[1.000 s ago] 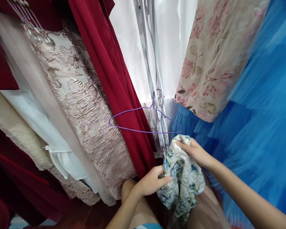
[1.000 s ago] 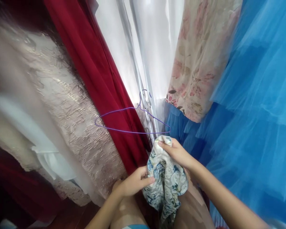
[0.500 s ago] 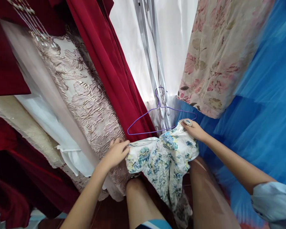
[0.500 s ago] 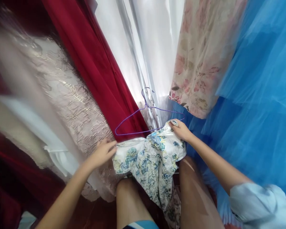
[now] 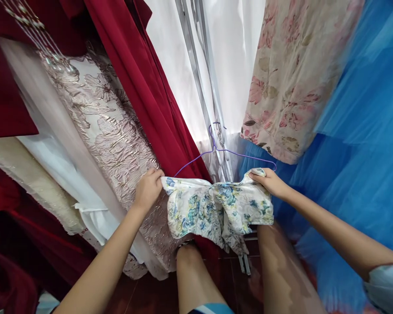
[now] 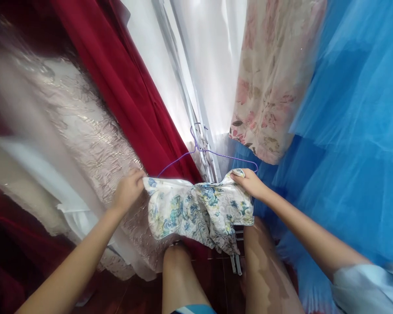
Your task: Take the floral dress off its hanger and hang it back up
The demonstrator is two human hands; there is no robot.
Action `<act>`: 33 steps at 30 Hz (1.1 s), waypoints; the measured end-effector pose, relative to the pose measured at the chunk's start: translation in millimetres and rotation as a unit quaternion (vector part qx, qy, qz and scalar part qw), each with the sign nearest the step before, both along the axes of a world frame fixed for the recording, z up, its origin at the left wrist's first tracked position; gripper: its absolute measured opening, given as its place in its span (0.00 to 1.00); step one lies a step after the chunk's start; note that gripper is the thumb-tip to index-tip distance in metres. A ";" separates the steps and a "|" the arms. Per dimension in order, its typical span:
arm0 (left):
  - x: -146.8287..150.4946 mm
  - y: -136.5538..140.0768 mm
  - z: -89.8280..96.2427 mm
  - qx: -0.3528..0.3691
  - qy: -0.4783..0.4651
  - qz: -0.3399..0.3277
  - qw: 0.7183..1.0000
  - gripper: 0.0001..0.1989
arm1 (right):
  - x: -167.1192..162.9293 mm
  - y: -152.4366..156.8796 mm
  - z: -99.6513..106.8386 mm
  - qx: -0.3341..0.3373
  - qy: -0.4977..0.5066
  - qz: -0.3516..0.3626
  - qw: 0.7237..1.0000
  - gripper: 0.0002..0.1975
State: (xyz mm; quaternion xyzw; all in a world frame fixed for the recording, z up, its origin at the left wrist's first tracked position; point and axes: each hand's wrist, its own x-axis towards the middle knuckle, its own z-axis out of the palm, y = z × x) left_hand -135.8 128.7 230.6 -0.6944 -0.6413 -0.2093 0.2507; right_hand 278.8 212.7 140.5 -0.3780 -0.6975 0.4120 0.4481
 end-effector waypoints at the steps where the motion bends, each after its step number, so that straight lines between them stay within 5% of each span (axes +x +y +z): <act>1: -0.7 8.0 0.0 -0.001 0.019 0.010 1.000 0.12 | 0.9 -0.4 0.4 -0.005 0.006 0.000 1.000 0.16; 7: -13.6 48.6 -17.3 -0.041 0.149 0.047 0.987 0.11 | 3.3 -7.5 4.6 0.028 -0.021 -0.038 0.999 0.16; 13: -24.7 40.9 -30.6 -0.033 0.169 0.029 0.985 0.11 | 0.0 -15.6 3.8 0.034 -0.044 -0.051 0.997 0.16; 18: -26.7 44.3 -23.6 -0.062 -0.057 -0.076 0.993 0.07 | -4.8 -17.6 0.8 0.052 -0.056 -0.091 0.993 0.16; 23: -15.4 43.1 -44.9 -0.125 -0.242 -0.185 0.944 0.07 | -5.5 -20.5 -0.5 0.086 -0.067 -0.102 0.989 0.16; 27: -0.3 8.7 -74.3 -0.143 -0.346 -0.205 0.904 0.08 | -3.6 -19.6 2.5 0.085 -0.086 -0.093 0.988 0.15; 30: 4.8 -31.5 -84.5 -0.195 -0.458 -0.207 0.842 0.10 | -2.3 -15.9 4.7 0.088 -0.103 -0.092 0.987 0.15; 33: 7.1 -67.0 -78.7 -0.368 -0.605 -0.200 0.677 0.13 | -3.7 -11.9 4.4 0.088 -0.111 -0.093 0.986 0.16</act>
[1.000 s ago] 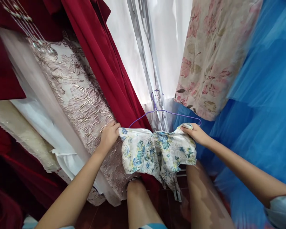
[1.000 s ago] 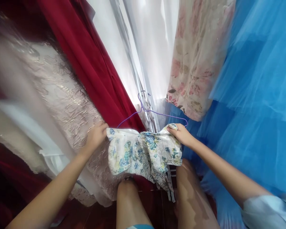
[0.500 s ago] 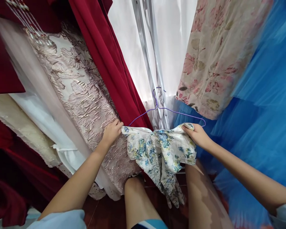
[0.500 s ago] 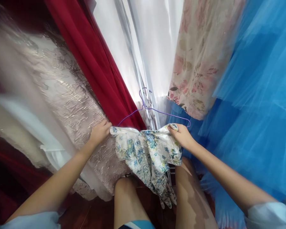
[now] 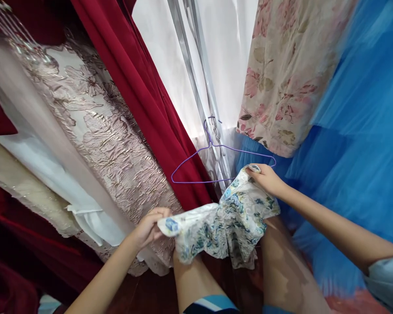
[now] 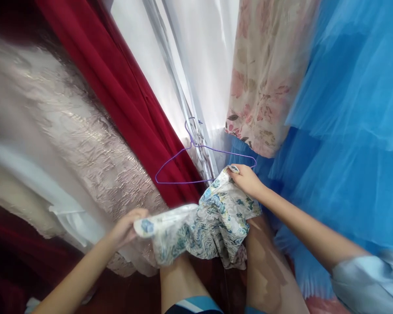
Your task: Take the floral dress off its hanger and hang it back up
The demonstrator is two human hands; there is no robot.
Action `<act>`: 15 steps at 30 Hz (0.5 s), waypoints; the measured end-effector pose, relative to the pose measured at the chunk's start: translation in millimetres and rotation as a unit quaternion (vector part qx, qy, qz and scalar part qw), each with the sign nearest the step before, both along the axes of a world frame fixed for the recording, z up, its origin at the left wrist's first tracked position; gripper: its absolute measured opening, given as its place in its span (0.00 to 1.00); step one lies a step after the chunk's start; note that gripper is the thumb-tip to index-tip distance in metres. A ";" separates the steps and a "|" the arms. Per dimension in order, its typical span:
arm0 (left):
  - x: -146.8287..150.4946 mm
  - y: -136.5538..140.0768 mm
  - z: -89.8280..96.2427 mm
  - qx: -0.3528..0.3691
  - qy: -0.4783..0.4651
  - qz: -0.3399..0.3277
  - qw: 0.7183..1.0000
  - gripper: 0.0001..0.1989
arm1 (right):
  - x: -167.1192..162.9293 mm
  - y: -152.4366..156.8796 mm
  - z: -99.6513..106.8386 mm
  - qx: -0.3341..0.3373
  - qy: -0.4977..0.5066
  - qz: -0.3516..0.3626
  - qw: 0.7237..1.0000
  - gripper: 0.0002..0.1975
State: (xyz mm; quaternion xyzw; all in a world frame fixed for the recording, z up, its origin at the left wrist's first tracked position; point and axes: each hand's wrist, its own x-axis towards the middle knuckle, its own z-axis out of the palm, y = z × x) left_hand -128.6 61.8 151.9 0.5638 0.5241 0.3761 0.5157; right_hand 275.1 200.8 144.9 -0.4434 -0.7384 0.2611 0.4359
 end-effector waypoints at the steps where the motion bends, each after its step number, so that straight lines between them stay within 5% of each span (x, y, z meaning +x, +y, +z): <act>1: 2.0 -9.2 4.3 -0.072 -0.025 -0.045 0.996 0.13 | -1.3 0.8 -0.7 -0.002 0.000 0.000 1.000 0.16; 3: 9.6 -24.0 12.4 -0.164 0.004 -0.136 0.977 0.14 | -4.5 1.4 -2.4 -0.010 0.006 0.006 1.000 0.16; 6: 30.3 -41.7 11.7 -0.203 0.093 -0.213 0.951 0.18 | -8.4 0.5 -5.2 -0.012 0.017 0.018 1.000 0.16; 10: 64.5 -59.2 -24.8 -0.242 0.122 -0.275 0.923 0.20 | -7.7 0.6 -7.8 -0.014 0.025 0.011 1.000 0.15; 13: 85.2 -60.2 -54.8 -0.164 0.118 -0.262 0.944 0.06 | -4.7 2.1 -6.8 -0.015 0.027 0.027 0.999 0.14; 15: 95.3 -54.3 -66.9 -0.088 0.099 -0.250 0.959 0.06 | -2.7 2.8 -4.5 -0.010 0.027 0.032 0.999 0.15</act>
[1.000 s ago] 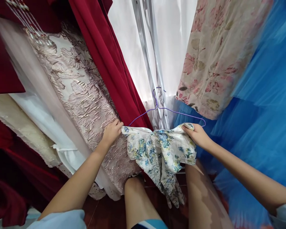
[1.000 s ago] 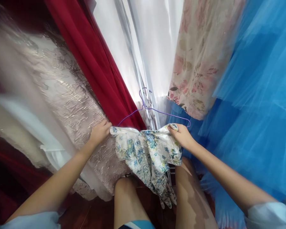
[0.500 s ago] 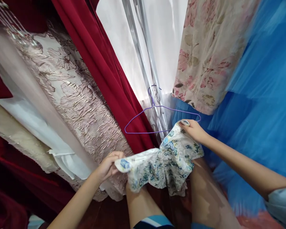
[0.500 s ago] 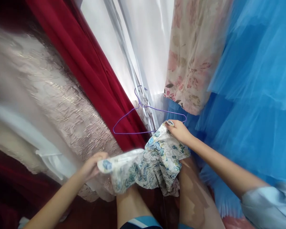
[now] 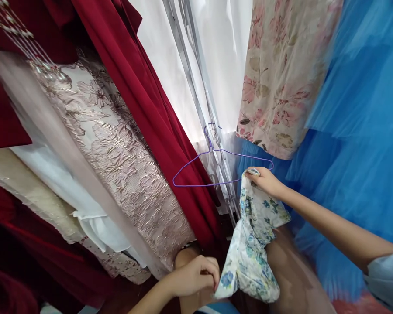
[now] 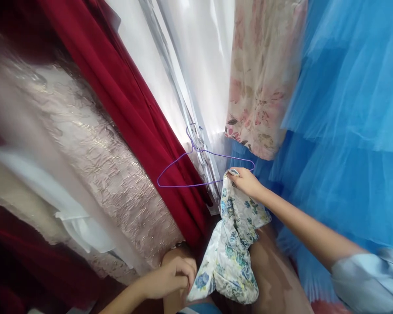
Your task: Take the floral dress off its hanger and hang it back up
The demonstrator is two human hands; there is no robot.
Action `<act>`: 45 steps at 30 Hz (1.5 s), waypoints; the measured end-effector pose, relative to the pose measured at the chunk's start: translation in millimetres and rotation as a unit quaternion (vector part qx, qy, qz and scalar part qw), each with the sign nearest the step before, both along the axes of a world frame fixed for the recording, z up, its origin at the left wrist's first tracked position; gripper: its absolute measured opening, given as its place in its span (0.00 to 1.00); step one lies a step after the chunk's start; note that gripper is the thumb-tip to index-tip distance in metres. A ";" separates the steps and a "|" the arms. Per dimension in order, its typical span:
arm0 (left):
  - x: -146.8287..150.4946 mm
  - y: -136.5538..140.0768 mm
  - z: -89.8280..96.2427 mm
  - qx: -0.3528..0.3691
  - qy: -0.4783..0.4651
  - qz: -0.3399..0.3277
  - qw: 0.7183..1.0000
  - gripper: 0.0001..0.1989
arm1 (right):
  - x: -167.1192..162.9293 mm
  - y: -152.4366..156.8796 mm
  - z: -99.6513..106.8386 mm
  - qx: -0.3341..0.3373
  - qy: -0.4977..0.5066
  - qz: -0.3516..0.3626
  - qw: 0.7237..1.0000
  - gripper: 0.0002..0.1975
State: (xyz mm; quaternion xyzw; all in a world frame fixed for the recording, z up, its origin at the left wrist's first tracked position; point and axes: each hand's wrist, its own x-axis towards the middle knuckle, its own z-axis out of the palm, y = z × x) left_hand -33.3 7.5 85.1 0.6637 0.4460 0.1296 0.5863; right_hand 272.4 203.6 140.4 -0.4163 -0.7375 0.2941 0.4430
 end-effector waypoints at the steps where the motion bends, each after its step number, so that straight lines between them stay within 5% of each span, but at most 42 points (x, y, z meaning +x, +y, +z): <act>1: 4.3 3.6 -4.3 0.020 -0.022 -0.005 1.000 0.07 | 0.9 0.1 1.3 0.002 0.000 0.001 1.000 0.15; 5: 21.4 8.4 -20.1 -0.030 -0.114 -0.005 0.993 0.16 | 2.8 -2.1 4.4 -0.002 -0.005 0.010 1.000 0.16; 10: 31.8 -5.1 -20.3 -0.180 -0.058 0.010 0.982 0.26 | 5.1 -4.4 3.6 -0.026 -0.004 0.019 0.999 0.14; 14: 2.0 9.5 15.4 -0.017 0.004 -0.013 1.000 0.22 | 10.8 -1.0 6.3 -0.017 -0.001 0.020 1.000 0.14; 17: -45.9 38.2 45.4 0.160 0.122 0.036 0.979 0.14 | 12.1 0.9 9.5 -0.032 0.014 0.024 0.999 0.13; 23: -127.6 100.4 88.0 0.374 0.250 0.133 0.883 0.16 | -1.8 -3.7 9.8 -0.065 0.036 0.011 0.997 0.13; 28: -124.0 128.6 123.9 0.543 0.296 0.149 0.772 0.16 | -6.5 -6.1 8.1 -0.069 0.047 0.011 0.996 0.12; 33: -101.9 123.2 145.1 0.548 0.277 0.177 0.769 0.14 | -1.9 -6.4 4.0 -0.091 0.083 0.011 0.992 0.13; 39: -105.7 97.5 135.1 0.513 0.341 0.143 0.774 0.11 | -3.8 -7.4 2.9 -0.083 0.079 0.004 0.993 0.13; 45: -124.0 87.0 140.3 0.487 0.333 0.184 0.786 0.06 | -14.1 -4.3 -1.7 -0.078 0.095 0.032 0.992 0.13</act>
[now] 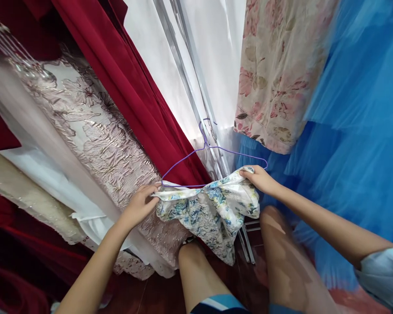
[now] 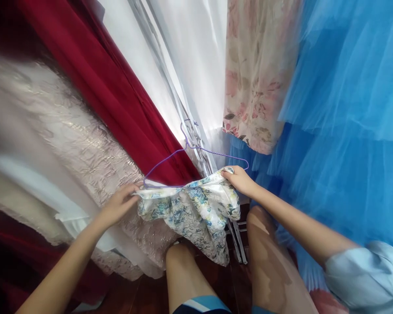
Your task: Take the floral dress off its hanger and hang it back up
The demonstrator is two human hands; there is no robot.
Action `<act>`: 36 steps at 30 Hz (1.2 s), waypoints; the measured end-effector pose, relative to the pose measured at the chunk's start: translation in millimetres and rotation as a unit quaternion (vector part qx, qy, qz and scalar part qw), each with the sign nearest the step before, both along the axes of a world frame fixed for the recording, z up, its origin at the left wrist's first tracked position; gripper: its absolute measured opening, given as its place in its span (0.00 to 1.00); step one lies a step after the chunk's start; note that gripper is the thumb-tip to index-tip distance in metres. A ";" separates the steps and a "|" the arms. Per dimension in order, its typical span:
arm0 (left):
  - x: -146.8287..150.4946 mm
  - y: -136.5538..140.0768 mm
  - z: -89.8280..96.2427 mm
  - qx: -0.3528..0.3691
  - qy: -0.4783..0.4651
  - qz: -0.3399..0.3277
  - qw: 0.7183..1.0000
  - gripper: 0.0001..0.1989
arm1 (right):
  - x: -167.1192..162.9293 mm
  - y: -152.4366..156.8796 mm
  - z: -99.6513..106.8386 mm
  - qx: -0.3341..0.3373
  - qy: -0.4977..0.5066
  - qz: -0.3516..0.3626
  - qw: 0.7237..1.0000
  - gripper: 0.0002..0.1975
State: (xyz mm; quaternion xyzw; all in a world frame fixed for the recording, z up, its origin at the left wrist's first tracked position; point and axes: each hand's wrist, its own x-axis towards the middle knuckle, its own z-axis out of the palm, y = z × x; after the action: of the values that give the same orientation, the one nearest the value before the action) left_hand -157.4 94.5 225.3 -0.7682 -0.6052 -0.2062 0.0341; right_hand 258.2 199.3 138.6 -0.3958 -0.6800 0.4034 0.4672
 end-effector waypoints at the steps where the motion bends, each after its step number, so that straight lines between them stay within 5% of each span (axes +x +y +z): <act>1: -1.3 2.1 3.2 -0.002 -0.013 0.004 1.000 0.08 | -0.9 1.3 -1.4 -0.013 0.011 0.007 1.000 0.13; 6: 19.7 24.9 21.3 0.012 -0.101 0.020 0.995 0.15 | -3.8 0.7 -7.9 -0.017 0.024 0.026 0.999 0.13; 14: 93.7 69.6 25.6 0.186 -0.108 0.003 0.977 0.09 | -0.7 -14.8 -5.4 0.037 0.004 0.037 0.999 0.15; 18: 94.8 71.3 6.3 0.219 -0.166 0.029 0.961 0.09 | 21.0 -16.6 3.0 0.141 -0.012 -0.044 0.989 0.11; 24: 93.9 54.8 -13.3 0.202 -0.157 0.030 0.966 0.11 | 57.4 -6.7 11.3 0.297 0.026 -0.243 0.923 0.10; 32: 95.3 50.5 -14.5 0.200 -0.187 0.009 0.962 0.11 | 64.3 49.6 34.6 0.130 -0.035 -0.237 0.962 0.14; 36: 80.1 59.7 -14.4 0.233 -0.261 0.017 0.937 0.06 | 80.4 43.7 43.7 -0.148 0.012 -0.037 0.988 0.14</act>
State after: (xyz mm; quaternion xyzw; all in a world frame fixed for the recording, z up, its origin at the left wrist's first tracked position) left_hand -77.2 154.2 211.0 -0.6473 -0.5408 -0.5342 0.0561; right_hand 338.7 243.0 182.3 -0.4808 -0.5920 0.4866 0.4261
